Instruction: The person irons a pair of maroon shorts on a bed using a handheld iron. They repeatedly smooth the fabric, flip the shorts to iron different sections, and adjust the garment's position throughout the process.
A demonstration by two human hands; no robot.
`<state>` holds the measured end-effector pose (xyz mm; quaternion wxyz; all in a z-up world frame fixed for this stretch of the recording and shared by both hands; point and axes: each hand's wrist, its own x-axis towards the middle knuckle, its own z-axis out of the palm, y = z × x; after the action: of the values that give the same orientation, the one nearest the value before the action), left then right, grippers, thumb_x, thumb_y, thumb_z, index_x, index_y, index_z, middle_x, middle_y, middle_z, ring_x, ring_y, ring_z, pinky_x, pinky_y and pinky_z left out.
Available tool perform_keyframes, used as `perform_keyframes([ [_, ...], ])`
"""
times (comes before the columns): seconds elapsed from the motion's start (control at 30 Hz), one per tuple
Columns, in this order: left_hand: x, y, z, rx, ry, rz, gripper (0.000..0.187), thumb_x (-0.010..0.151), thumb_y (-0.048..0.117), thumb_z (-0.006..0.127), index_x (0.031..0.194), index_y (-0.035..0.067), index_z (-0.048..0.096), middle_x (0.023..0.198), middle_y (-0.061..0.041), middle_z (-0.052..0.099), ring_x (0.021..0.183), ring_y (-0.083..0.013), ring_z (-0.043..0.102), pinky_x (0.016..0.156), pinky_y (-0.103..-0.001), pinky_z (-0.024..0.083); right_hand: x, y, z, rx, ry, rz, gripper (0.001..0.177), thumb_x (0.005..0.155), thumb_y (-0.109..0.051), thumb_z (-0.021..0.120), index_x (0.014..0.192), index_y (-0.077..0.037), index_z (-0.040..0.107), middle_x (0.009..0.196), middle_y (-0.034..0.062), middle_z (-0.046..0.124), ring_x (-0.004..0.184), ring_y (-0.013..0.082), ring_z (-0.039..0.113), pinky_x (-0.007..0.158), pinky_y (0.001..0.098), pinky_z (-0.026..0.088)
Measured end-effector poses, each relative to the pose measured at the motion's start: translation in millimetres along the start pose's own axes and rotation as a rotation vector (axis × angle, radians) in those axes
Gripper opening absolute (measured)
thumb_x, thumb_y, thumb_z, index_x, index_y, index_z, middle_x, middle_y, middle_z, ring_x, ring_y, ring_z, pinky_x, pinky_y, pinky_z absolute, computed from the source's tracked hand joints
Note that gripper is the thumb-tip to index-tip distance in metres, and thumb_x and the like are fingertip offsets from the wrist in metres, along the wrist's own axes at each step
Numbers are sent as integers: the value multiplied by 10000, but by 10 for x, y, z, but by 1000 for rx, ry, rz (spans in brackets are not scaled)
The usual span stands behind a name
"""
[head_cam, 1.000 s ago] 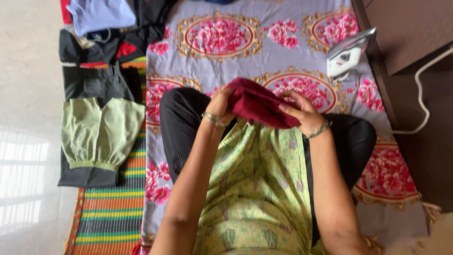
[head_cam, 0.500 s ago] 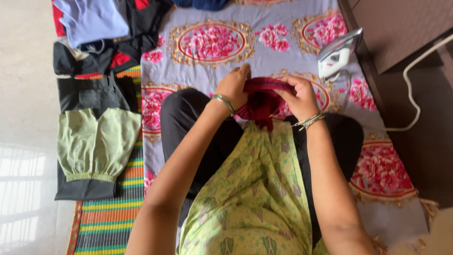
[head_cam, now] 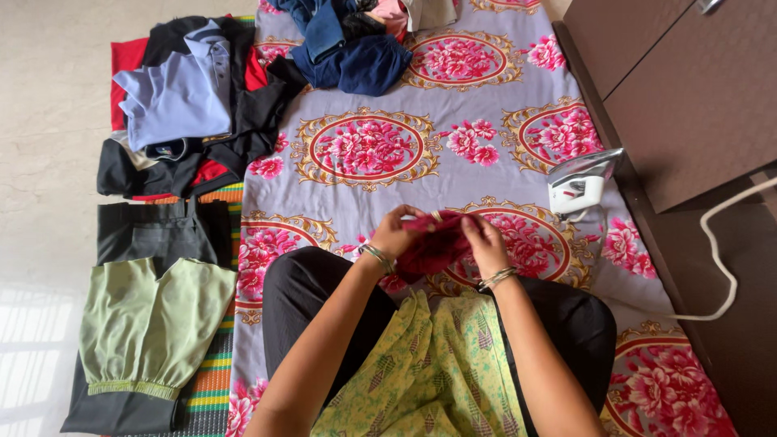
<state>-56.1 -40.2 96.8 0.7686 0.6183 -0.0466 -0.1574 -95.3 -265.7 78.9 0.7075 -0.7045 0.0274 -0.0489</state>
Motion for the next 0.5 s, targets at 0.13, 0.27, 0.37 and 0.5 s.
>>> perform_keyframes([
  [0.13,58,-220,2,730,43,50,294,807,-18,742,1084,19,653,831,-115,710,748,-207,698,679,-328,555,82,32,-122,661,-139,228,295,1003,-272,668,1171,-30,652,1113,67,724,1023,191,697,938,371,555],
  [0.27,357,-487,-24,-187,80,-13,216,958,-100,529,1144,-64,632,916,-98,698,779,-193,635,667,-319,496,68,-135,-198,761,-194,340,351,930,-307,675,1148,-32,669,1122,79,740,1046,222,713,933,409,571],
  [0.37,384,-531,-86,-660,89,-153,222,932,-83,455,1109,-9,566,967,-112,695,872,-221,714,806,-358,625,33,-135,-200,363,-299,206,394,892,-274,734,1202,-41,661,1132,77,723,1046,200,691,941,374,554],
  [0.5,272,-322,-80,-587,106,-168,265,919,-48,411,1112,6,584,1001,-134,685,899,-229,704,821,-363,618,61,44,-148,77,-306,162,397,921,-237,816,1198,28,715,1105,143,735,948,206,664,865,373,537],
])
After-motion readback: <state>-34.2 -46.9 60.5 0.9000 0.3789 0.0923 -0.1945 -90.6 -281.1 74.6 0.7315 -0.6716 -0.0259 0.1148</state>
